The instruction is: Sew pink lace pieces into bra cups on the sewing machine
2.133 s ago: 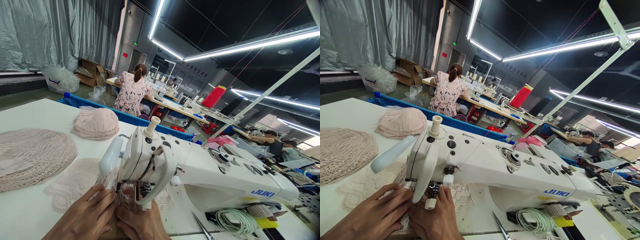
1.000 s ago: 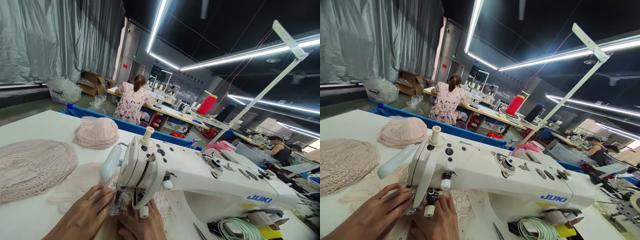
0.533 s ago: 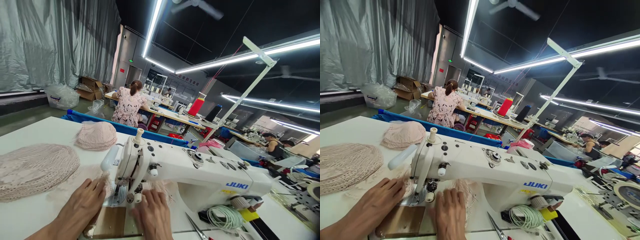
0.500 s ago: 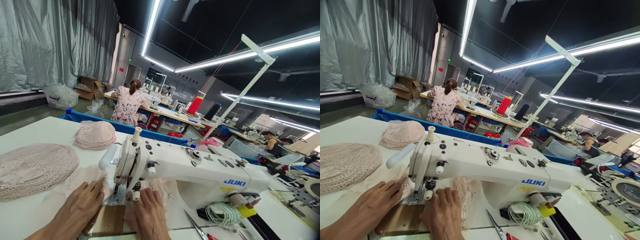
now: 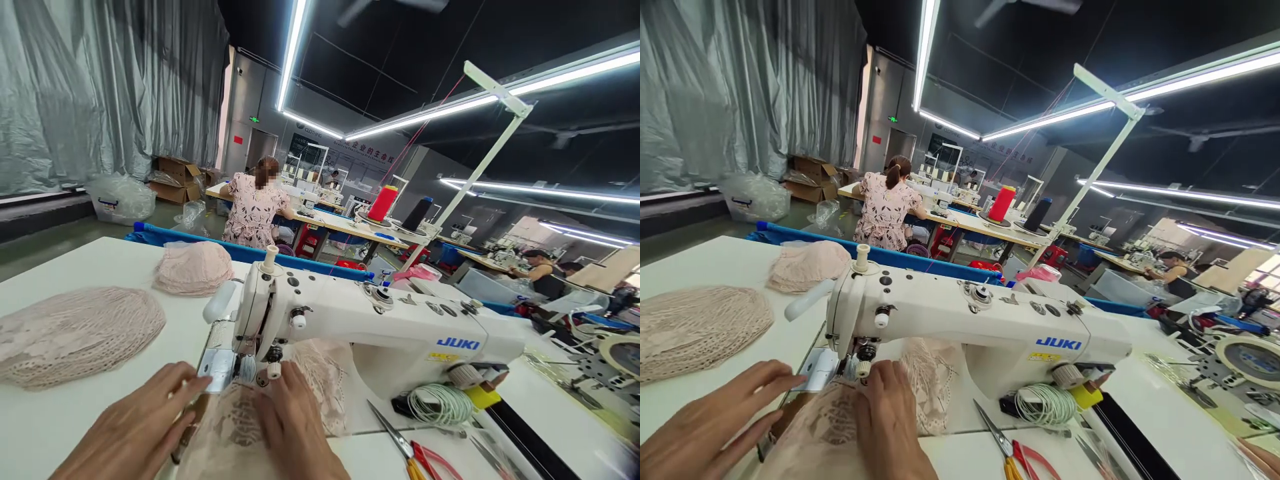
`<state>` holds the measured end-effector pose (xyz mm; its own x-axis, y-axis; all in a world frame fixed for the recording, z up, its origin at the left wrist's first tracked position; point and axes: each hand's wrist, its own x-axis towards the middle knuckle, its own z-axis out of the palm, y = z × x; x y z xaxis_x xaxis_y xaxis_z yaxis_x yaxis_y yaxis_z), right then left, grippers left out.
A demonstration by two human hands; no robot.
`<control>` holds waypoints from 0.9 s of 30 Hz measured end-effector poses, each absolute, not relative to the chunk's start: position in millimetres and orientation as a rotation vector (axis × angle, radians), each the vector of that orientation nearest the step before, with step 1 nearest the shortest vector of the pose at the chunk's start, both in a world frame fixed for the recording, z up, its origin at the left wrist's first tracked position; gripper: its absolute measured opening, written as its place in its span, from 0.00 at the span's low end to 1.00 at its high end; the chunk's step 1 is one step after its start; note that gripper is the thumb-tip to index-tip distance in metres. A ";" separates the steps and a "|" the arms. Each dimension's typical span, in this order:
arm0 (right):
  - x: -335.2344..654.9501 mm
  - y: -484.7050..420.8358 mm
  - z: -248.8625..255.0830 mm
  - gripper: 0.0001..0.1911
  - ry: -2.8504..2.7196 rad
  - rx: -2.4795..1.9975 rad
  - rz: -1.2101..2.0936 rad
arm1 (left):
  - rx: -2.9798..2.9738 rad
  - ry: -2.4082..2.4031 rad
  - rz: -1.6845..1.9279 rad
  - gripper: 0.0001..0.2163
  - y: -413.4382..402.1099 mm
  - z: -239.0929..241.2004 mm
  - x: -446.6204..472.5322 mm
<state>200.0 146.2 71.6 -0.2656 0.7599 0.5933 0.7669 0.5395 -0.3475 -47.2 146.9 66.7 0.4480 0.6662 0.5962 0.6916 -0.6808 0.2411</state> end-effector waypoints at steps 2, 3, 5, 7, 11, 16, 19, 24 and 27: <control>193.6 144.1 69.2 0.06 -2.135 -1.159 -0.088 | -2.638 -0.975 -1.055 0.19 156.8 76.5 -39.0; 190.4 143.7 66.3 0.05 -2.181 -1.125 -0.079 | -2.640 -0.841 -1.037 0.18 163.1 77.5 -33.9; 185.7 144.9 57.3 0.04 -2.232 -1.058 -0.116 | -2.568 -0.629 -1.035 0.13 176.6 71.3 -25.2; 184.8 148.2 48.3 0.14 -2.272 -1.028 -0.194 | -2.575 -0.590 -1.101 0.11 188.2 58.6 -21.5; 191.4 153.9 53.8 0.20 -2.418 -0.983 -0.110 | -2.612 -0.514 -1.188 0.14 194.9 40.2 -27.0; 200.2 155.6 90.8 0.06 -2.522 -0.896 0.256 | -2.738 -0.443 -1.112 0.14 186.8 41.8 -32.5; 201.6 157.4 98.6 0.06 -2.501 -1.016 0.369 | -2.704 -0.482 -1.079 0.11 187.3 42.4 -31.1; 201.1 162.6 89.1 0.08 -2.459 -1.209 0.358 | -2.664 -0.442 -1.010 0.06 195.0 32.5 -27.7; 201.3 167.7 83.7 0.07 -2.455 -1.201 0.291 | -2.639 -0.506 -1.007 0.04 196.5 23.7 -25.3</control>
